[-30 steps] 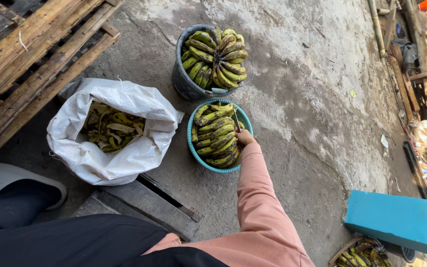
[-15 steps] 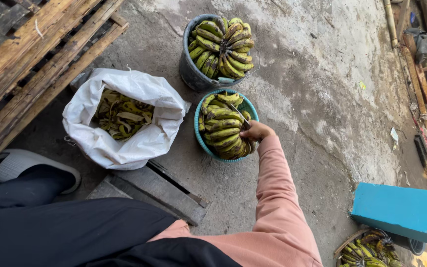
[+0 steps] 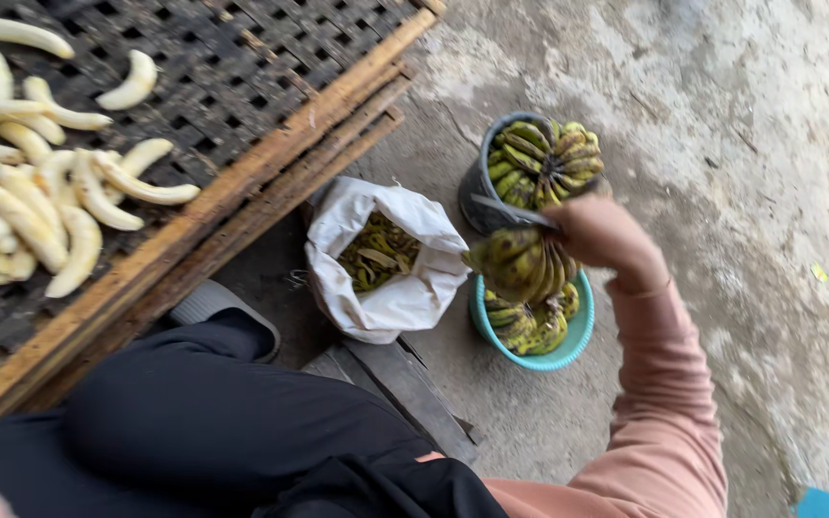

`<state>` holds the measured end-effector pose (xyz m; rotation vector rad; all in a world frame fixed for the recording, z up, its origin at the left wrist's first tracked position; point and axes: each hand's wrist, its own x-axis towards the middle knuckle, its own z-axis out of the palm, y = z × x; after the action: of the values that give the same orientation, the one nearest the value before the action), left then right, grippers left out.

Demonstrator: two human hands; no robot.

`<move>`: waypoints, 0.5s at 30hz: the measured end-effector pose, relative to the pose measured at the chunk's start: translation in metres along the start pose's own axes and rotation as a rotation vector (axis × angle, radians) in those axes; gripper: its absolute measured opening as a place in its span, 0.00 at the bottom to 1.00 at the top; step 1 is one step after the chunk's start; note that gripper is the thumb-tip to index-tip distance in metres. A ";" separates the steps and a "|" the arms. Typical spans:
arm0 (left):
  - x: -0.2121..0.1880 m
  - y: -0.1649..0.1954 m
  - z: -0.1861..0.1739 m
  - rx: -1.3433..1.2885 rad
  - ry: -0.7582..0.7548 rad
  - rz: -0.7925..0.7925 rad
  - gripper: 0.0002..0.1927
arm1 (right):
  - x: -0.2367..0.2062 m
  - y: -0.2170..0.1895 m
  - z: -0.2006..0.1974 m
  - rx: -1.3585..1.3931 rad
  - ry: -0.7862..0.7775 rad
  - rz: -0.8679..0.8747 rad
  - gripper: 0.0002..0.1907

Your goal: The person sits beside a slatted wooden rack and peels green bananas with a knife, one at a time. They cut the peel, remove it by hand, place the peeled banana on the rack, and drop the peels into a white sack on the ground, taking unpeeled bananas from a bucket and basket.

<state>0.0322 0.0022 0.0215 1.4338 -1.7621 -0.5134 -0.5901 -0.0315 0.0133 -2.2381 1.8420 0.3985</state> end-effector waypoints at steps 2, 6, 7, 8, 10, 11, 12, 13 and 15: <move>0.005 -0.032 -0.009 0.007 0.098 -0.041 0.18 | 0.037 -0.028 -0.046 0.095 0.311 -0.417 0.05; 0.031 -0.076 0.033 -0.075 0.201 0.024 0.17 | 0.152 -0.106 -0.089 0.257 0.482 -0.440 0.06; 0.042 -0.083 0.045 -0.091 0.225 0.080 0.16 | 0.182 -0.133 -0.084 0.385 0.549 -0.461 0.10; 0.046 -0.086 0.058 -0.012 0.250 0.055 0.19 | 0.213 -0.160 -0.078 0.517 0.614 -0.481 0.14; 0.063 -0.088 0.086 -0.070 0.258 0.024 0.19 | 0.269 -0.224 -0.052 0.487 0.936 -0.505 0.18; 0.071 -0.088 0.096 -0.048 0.254 0.047 0.20 | 0.289 -0.253 -0.034 0.454 1.045 -0.494 0.21; 0.079 -0.089 0.104 -0.023 0.247 0.072 0.21 | 0.305 -0.277 -0.017 0.425 1.155 -0.477 0.24; 0.084 -0.089 0.112 0.039 0.237 0.038 0.23 | 0.316 -0.295 -0.001 0.440 1.121 -0.458 0.25; 0.100 -0.094 0.121 0.198 0.217 0.035 0.30 | 0.327 -0.324 0.026 0.482 1.061 -0.427 0.24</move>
<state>-0.0082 -0.1387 -0.0877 1.5291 -1.6956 -0.1601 -0.2156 -0.2619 -0.1241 -2.5121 1.4074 -1.3746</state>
